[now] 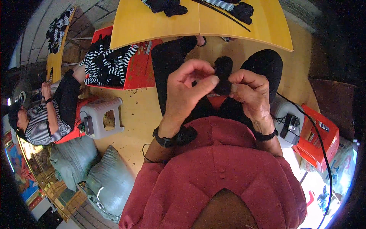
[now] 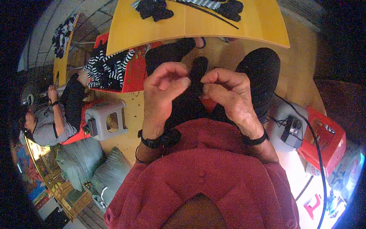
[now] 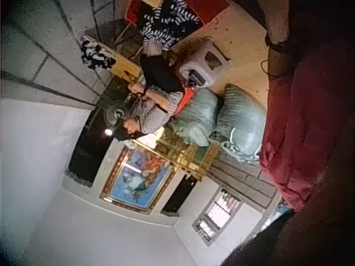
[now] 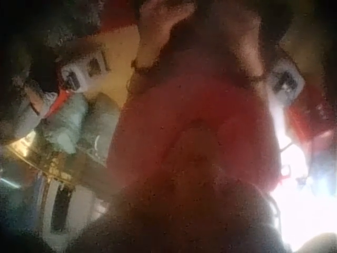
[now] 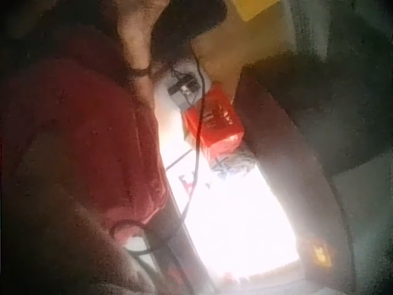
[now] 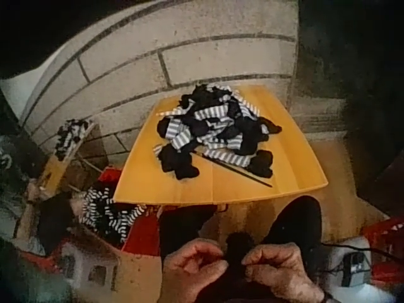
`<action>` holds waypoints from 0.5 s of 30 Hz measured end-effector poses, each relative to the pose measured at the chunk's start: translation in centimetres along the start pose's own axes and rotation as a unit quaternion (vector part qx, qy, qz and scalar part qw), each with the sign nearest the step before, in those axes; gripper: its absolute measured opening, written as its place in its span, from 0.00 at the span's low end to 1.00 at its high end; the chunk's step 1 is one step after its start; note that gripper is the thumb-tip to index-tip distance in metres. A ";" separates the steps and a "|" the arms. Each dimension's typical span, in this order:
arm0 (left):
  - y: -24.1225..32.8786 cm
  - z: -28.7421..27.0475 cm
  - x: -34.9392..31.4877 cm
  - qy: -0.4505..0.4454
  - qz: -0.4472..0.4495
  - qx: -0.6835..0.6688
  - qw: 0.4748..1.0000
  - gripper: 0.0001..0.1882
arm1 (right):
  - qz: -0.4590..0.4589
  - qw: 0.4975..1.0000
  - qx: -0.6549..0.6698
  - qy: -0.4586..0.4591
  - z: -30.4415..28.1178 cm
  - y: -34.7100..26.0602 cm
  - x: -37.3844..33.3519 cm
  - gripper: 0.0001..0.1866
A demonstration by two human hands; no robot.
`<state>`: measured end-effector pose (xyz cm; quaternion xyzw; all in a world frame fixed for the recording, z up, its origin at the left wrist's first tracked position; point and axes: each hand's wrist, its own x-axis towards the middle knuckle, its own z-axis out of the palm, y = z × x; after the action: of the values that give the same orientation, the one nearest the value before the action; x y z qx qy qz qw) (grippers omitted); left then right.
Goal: Turning socks inside out using a metal rod tool in a textile manufacturing environment.
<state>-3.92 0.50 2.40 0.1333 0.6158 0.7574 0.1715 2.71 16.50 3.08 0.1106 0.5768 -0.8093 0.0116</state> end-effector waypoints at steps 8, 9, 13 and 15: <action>-1.6 -0.9 -0.1 -0.088 -0.149 -0.101 0.980 0.12 | -0.008 1.000 0.016 -0.010 -0.3 1.0 0.2 0.05; -1.4 -1.0 -0.1 -0.077 -0.134 -0.108 0.982 0.10 | -0.031 0.999 -0.018 0.003 -0.3 1.1 0.3 0.05; -0.5 -0.6 0.1 -0.038 -0.081 -0.070 0.993 0.07 | -0.026 0.999 -0.031 0.021 -0.8 1.2 0.3 0.05; -1.1 -1.1 0.0 -0.044 -0.059 -0.026 0.997 0.07 | -0.009 1.000 -0.012 0.002 -1.0 1.1 0.1 0.06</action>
<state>-4.30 -0.28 1.10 0.1255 0.5947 0.7549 0.2465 2.94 17.09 1.68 0.1065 0.5873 -0.8024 0.0043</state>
